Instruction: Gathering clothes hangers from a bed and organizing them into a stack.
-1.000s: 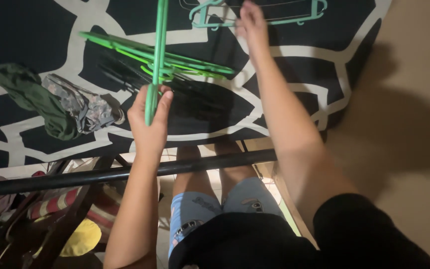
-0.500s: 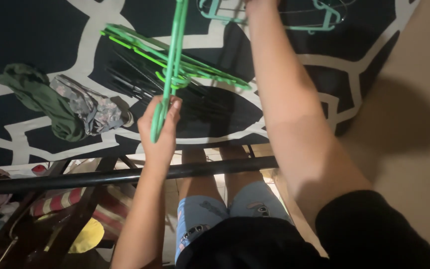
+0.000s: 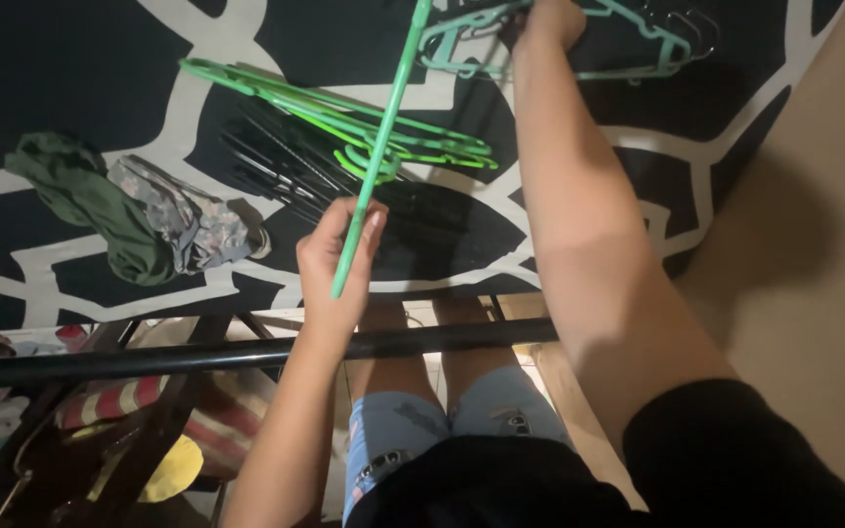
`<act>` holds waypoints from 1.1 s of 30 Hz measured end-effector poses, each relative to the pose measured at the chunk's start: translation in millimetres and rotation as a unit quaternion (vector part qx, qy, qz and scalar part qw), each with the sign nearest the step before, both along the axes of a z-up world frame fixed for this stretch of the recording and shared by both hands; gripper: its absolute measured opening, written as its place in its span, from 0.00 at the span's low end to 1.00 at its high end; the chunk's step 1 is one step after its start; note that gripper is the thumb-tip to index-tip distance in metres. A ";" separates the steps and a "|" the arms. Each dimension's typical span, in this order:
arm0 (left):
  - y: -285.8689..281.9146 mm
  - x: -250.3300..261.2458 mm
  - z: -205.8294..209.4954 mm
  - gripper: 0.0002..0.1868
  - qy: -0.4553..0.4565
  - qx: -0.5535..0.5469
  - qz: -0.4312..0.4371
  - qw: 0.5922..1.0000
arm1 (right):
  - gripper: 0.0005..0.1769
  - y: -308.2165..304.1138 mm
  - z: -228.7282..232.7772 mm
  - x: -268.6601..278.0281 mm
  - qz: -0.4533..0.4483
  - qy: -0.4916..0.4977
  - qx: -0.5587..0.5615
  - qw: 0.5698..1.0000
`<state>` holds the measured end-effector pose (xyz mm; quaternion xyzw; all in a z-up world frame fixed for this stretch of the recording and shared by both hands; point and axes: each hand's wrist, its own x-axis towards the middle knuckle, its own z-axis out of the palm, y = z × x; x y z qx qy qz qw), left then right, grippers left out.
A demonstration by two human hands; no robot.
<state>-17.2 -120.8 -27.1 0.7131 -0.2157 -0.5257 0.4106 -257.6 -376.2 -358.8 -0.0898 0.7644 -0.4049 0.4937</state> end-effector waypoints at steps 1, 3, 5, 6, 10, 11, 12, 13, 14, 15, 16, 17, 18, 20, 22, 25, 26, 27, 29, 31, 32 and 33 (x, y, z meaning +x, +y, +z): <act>0.3 0.8 0.8 0.04 0.000 0.002 0.001 1.000 | 0.15 3.7 -33.5 -15.3 -0.008 0.008 0.007 1.000; 0.3 1.4 1.1 0.04 -0.028 -0.008 -0.028 0.999 | 0.15 13.6 -109.2 -45.3 -0.025 0.025 0.021 0.999; 4.4 -0.2 -3.0 0.04 -0.019 -0.019 -0.023 0.999 | 0.12 31.3 -96.5 -46.5 -0.051 -0.024 -0.077 0.995; 6.4 -1.3 -4.5 0.04 -0.010 -0.031 -0.017 0.999 | 0.09 39.8 -89.1 -47.8 -0.075 -0.076 -0.173 0.979; 6.7 -3.6 -7.0 0.06 0.037 -0.020 0.040 0.998 | 0.04 106.2 67.0 -31.7 -0.040 -0.039 -0.247 0.967; 7.8 -4.3 -5.8 0.06 0.048 -0.010 0.057 0.997 | 0.04 120.5 100.2 -33.7 -0.004 -0.029 -0.232 0.972; 9.0 -5.0 -4.3 0.07 0.058 0.001 0.073 0.996 | 0.04 134.9 133.7 -35.7 0.032 -0.020 -0.217 0.976; 9.9 -5.3 -3.0 0.07 0.058 -0.002 0.072 0.996 | 0.04 148.2 145.4 -42.1 0.031 -0.020 -0.219 0.975; 10.8 -5.8 -1.5 0.07 0.048 -0.009 0.052 0.997 | 0.04 161.7 157.2 -48.6 0.056 0.001 -0.210 0.976; 11.6 -6.8 -0.4 0.08 0.037 -0.017 0.032 0.999 | 0.05 174.5 168.6 -55.5 0.082 0.022 -0.201 0.976; 12.6 -8.4 1.5 0.08 0.037 -0.020 0.031 0.999 | 0.05 183.2 184.4 -55.2 0.081 0.022 -0.205 0.975; 14.6 -9.7 4.4 0.08 -0.006 -0.029 0.001 1.000 | 0.06 193.9 200.5 -54.6 0.131 0.049 -0.214 0.967; 16.8 -11.1 7.3 0.08 -0.048 -0.037 -0.029 0.998 | 0.06 204.8 216.6 -54.0 0.180 0.075 -0.222 0.955; 20.8 -14.8 11.8 0.09 -0.068 -0.054 -0.044 0.995 | 0.07 227.6 207.0 -74.1 0.227 0.068 -0.232 0.943; 25.1 -18.5 15.9 0.10 -0.090 -0.072 -0.058 0.992 | 0.07 242.2 210.9 -82.8 0.274 0.060 -0.242 0.929; 33.0 -25.1 21.7 0.11 -0.103 -0.132 -0.092 0.982 | 0.06 247.9 238.4 -73.2 0.421 0.089 -0.205 0.879; 35.1 -27.7 24.6 0.12 -0.100 -0.103 -0.107 0.984 | 0.07 245.9 248.3 -65.6 0.496 0.124 -0.184 0.839; 37.6 -30.2 27.5 0.12 -0.097 -0.074 -0.122 0.985 | 0.09 244.3 258.2 -57.9 0.567 0.158 -0.161 0.792; 42.5 -34.6 30.9 0.13 -0.094 -0.090 -0.143 0.981 | 0.09 239.5 259.7 -55.5 0.606 0.162 -0.165 0.762; 46.9 -37.5 34.4 0.14 -0.091 -0.106 -0.164 0.976 | 0.10 233.4 261.0 -50.8 0.643 0.166 -0.168 0.729; 49.4 -38.5 36.2 0.15 -0.089 -0.102 -0.163 0.977 | 0.12 230.4 261.7 -47.6 0.656 0.171 -0.164 0.717; 51.7 -39.6 37.4 0.16 -0.085 -0.099 -0.162 0.978 | 0.15 227.4 262.6 -45.0 0.668 0.177 -0.159 0.705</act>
